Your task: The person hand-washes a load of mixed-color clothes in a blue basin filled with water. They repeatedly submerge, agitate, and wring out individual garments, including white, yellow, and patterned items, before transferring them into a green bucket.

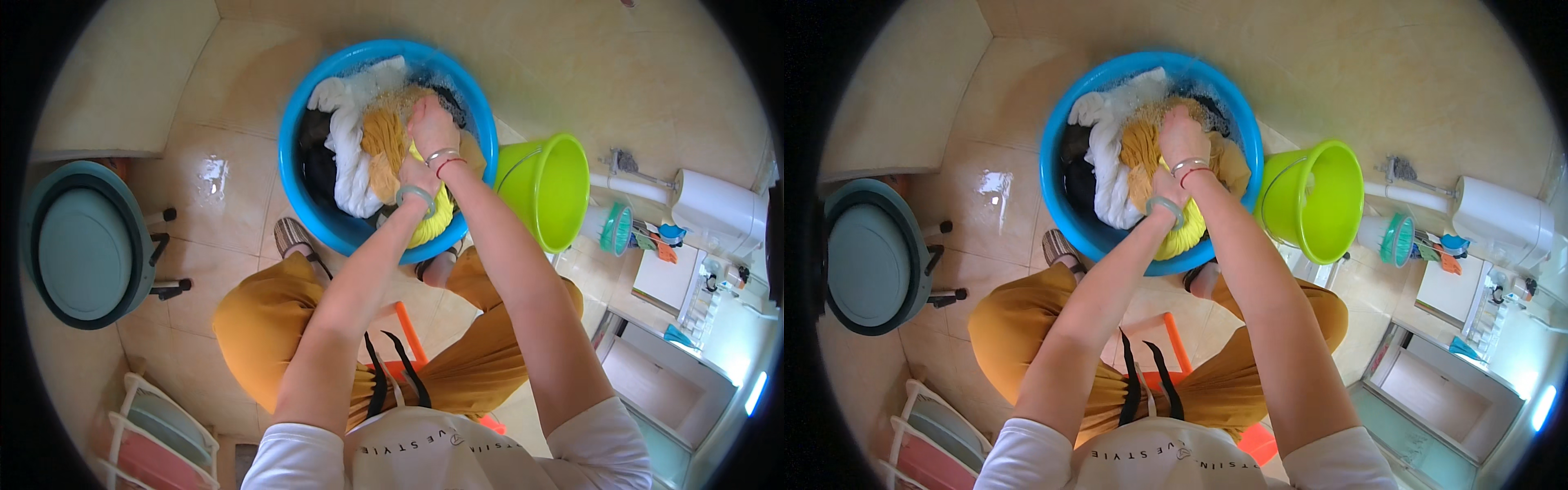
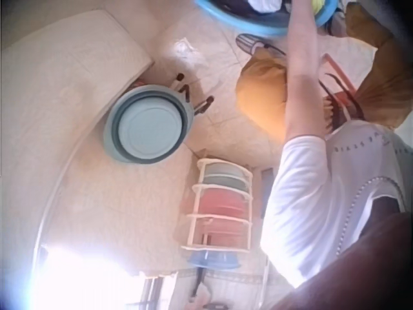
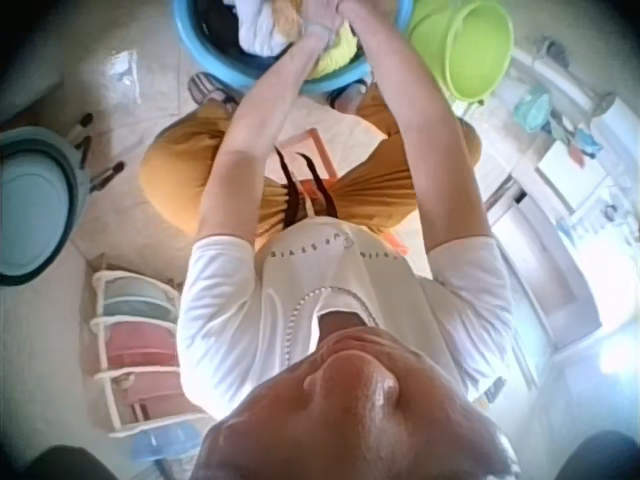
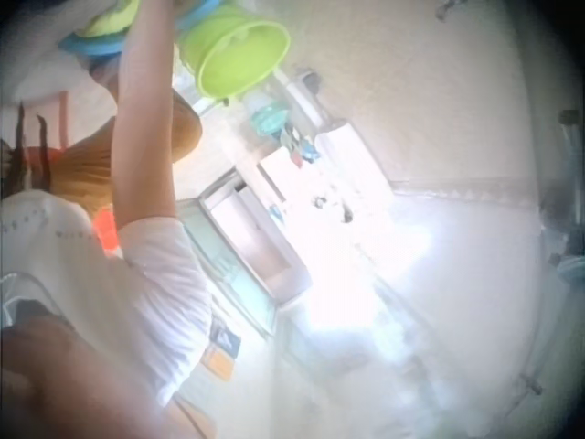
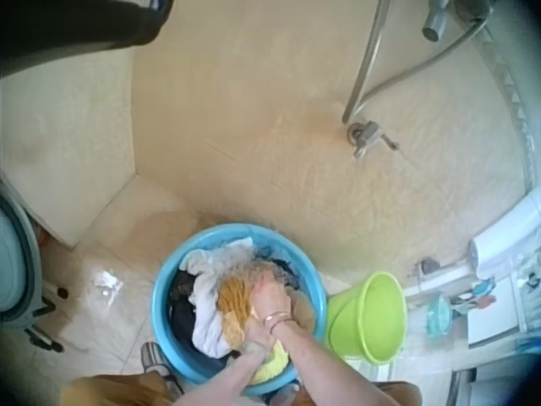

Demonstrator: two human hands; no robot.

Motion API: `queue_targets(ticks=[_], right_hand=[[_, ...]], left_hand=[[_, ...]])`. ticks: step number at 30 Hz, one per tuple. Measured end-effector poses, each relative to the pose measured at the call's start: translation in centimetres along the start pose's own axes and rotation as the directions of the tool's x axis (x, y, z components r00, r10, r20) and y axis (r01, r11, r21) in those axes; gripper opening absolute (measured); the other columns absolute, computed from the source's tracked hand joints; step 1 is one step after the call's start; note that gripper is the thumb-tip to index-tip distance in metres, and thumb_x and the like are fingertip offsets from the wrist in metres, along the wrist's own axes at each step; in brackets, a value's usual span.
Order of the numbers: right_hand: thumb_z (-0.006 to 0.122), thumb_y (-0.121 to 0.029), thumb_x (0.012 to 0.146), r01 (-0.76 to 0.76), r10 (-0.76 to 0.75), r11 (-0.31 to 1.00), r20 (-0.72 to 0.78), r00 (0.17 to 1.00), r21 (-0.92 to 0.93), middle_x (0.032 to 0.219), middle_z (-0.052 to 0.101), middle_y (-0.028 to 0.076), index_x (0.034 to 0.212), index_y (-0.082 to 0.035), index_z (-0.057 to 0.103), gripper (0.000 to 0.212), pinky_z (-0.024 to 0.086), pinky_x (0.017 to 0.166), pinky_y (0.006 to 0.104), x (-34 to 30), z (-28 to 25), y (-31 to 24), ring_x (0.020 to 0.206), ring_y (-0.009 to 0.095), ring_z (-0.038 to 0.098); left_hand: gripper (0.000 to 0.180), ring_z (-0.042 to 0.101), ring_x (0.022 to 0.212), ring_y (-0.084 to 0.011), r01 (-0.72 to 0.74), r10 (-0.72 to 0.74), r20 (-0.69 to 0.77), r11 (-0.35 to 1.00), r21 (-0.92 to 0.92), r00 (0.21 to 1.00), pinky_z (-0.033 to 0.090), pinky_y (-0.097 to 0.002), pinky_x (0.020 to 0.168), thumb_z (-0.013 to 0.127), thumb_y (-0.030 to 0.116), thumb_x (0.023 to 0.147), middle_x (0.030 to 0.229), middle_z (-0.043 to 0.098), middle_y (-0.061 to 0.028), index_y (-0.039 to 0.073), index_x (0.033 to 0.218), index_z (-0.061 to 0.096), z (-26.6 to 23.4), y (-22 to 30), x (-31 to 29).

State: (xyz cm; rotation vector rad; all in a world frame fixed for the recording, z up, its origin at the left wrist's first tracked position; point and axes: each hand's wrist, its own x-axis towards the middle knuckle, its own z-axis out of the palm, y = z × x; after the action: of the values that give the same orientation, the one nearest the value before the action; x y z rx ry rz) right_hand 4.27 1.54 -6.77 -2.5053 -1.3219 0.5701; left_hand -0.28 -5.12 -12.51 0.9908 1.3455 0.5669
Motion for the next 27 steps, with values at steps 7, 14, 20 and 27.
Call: queue_targets(ticks=[7, 14, 20, 27], right_hand=[[0.059, -0.051, 0.087, -0.243, 0.111, 0.769, 0.251, 0.962, 0.591, 0.11, 0.062, 0.012, 0.12, -0.004, 0.057, 0.058, 0.048, 0.081, 0.0357, 0.2, -3.8, 5.3, 0.098, 0.022, 0.06], [0.067, -0.044, 0.084, -0.442, -0.165, 0.566, 0.621, 0.766, 0.696, 0.131, 0.049, 0.009, 0.143, -0.007, 0.028, 0.08, 0.045, 0.092, 0.035, -4.7, -12.5, 5.9, 0.113, 0.021, 0.053], [0.068, -0.04, 0.084, -0.315, -0.296, 0.564, 0.543, 0.786, 0.763, 0.129, 0.052, 0.008, 0.138, -0.005, 0.038, 0.071, 0.043, 0.095, 0.0311, -5.4, -11.7, 4.4, 0.113, 0.017, 0.053], [0.067, -0.022, 0.085, -0.068, -0.077, 0.565, 0.134, 0.988, 0.822, 0.102, 0.067, 0.01, 0.111, 0.002, 0.062, 0.035, 0.049, 0.079, 0.0278, -6.6, -12.0, 5.4, 0.089, 0.015, 0.062]], left_hand=[[0.075, 0.056, 0.109, -0.0267, -0.043, 0.108, 0.123, 0.895, -0.444, 0.986, 0.048, -0.037, 0.092, 0.072, -0.004, 0.07, 0.122, 0.054, -0.0135, 0.001, 0.132, 0.03, -0.9, 0.8, 0.8], [0.09, 0.048, 0.12, -0.0306, 0.156, 0.196, 0.417, 0.724, -0.672, 0.888, 0.045, -0.0418, 0.097, 0.055, -0.013, 0.073, 0.133, 0.043, -0.0164, 0.013, 0.148, 0.011, -3.2, 9.8, -2.7], [0.081, 0.047, 0.12, -0.0309, 0.236, 0.212, 0.47, 0.65, -0.723, 0.857, 0.043, -0.0429, 0.1, 0.045, -0.013, 0.075, 0.133, 0.044, -0.0146, 0.016, 0.146, 0.021, -6.5, 11.9, -3.9], [0.076, 0.053, 0.113, -0.0279, 0.168, -0.033, 0.225, 0.773, -0.612, 0.974, 0.046, -0.0462, 0.091, 0.061, -0.01, 0.075, 0.126, 0.053, -0.0138, 0.014, 0.142, 0.032, -11.0, 11.7, -5.6]])
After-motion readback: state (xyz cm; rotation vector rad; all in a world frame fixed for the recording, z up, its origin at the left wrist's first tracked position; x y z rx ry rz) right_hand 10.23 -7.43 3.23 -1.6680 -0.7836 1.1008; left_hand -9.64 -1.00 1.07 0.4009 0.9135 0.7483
